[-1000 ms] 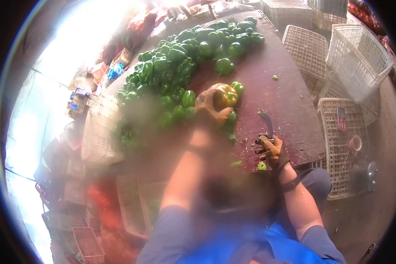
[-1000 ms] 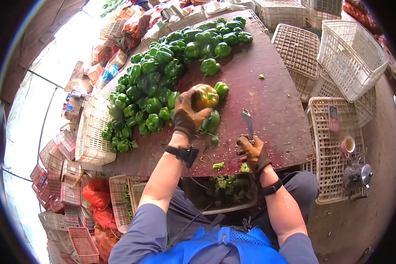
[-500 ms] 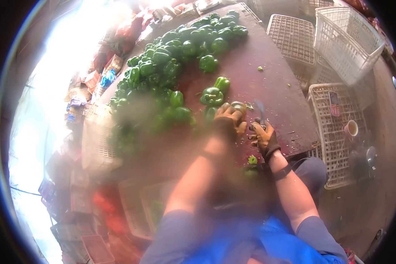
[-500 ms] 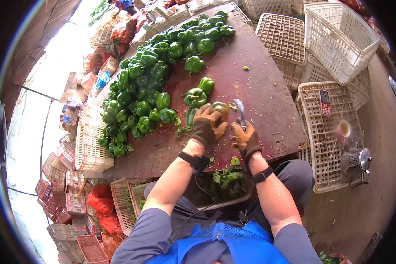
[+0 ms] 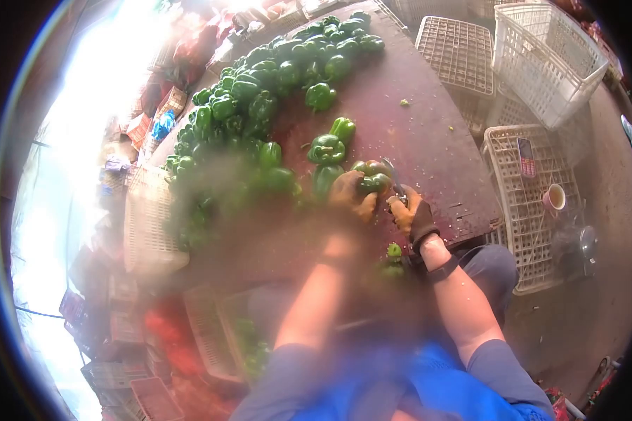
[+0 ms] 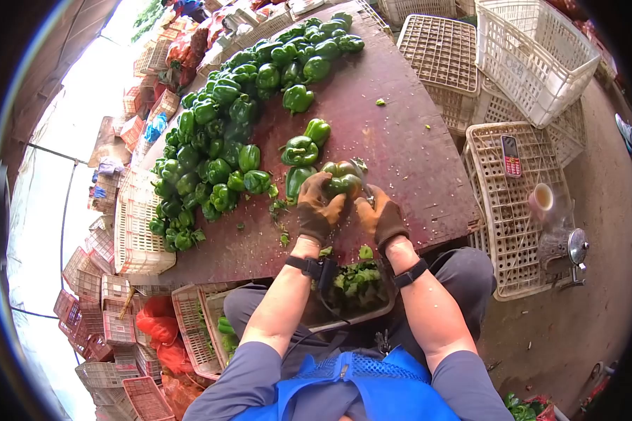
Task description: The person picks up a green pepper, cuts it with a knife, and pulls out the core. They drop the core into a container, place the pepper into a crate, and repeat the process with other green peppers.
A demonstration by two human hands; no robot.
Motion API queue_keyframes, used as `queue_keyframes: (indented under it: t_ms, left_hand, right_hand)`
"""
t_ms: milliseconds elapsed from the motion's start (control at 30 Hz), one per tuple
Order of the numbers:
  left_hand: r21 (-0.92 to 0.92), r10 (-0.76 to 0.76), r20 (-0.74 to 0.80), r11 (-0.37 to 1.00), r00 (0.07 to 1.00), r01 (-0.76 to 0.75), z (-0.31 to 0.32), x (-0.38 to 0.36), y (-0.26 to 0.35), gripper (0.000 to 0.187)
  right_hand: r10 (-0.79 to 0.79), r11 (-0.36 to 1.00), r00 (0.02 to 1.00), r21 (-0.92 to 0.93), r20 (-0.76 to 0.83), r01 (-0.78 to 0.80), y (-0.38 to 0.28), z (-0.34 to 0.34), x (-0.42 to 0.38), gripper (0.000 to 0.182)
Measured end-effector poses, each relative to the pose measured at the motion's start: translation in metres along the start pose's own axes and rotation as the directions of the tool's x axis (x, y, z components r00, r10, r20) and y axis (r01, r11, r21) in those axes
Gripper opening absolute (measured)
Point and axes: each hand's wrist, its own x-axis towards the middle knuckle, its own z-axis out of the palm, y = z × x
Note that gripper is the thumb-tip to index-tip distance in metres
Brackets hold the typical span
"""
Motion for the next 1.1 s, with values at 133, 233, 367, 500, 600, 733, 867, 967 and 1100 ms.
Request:
queue_keyframes:
  t_ms: [133,233,367,500,600,733,867,967,1100]
  left_hand:
    - [-0.073,-0.054,-0.004,0.996,0.999,0.054,0.000,0.002,-0.003,0.046]
    - [-0.098,-0.008,0.007,0.995,1.000,0.009,-0.002,-0.002,-0.011,0.047]
    - [-0.016,0.043,0.026,0.999,0.999,-0.043,-0.007,-0.005,-0.023,0.048]
    - [-0.040,-0.017,0.041,0.999,0.999,0.019,-0.004,0.003,-0.019,0.049]
    - [-0.131,-0.132,0.041,0.982,0.990,0.136,-0.001,0.012,-0.023,0.050]
    - [-0.089,-0.226,0.083,0.968,0.970,0.234,-0.012,0.028,-0.013,0.057]
    - [-0.113,-0.191,0.131,0.972,0.973,0.206,0.003,0.031,-0.033,0.069]
    - [0.054,-0.119,0.217,0.992,0.969,0.110,-0.002,0.040,-0.013,0.073]
    - [-0.071,-0.145,0.067,0.986,0.987,0.150,0.016,0.035,-0.065,0.068]
  right_hand:
    - [-0.060,0.995,0.997,-0.078,0.052,0.064,0.006,0.010,0.010,0.067]
    - [0.029,0.992,0.997,-0.125,0.076,-0.020,-0.002,0.016,0.015,0.069]
    - [0.080,0.962,0.992,-0.268,0.102,-0.050,-0.024,0.020,0.016,0.076]
    - [0.040,0.891,0.999,-0.453,0.000,-0.036,-0.003,0.028,0.015,0.070]
    - [0.273,0.848,0.961,-0.485,0.050,-0.215,0.029,0.036,0.036,0.062]
    - [0.581,0.799,0.812,-0.229,0.058,-0.556,0.039,0.038,0.038,0.074]
    - [0.198,0.855,0.972,-0.508,0.129,-0.107,0.020,0.030,0.015,0.050]
    - [0.021,0.809,0.935,-0.555,0.353,0.191,0.098,0.058,0.036,0.058]
    - [0.143,0.908,0.947,-0.419,0.287,-0.011,0.066,0.016,0.024,0.023]
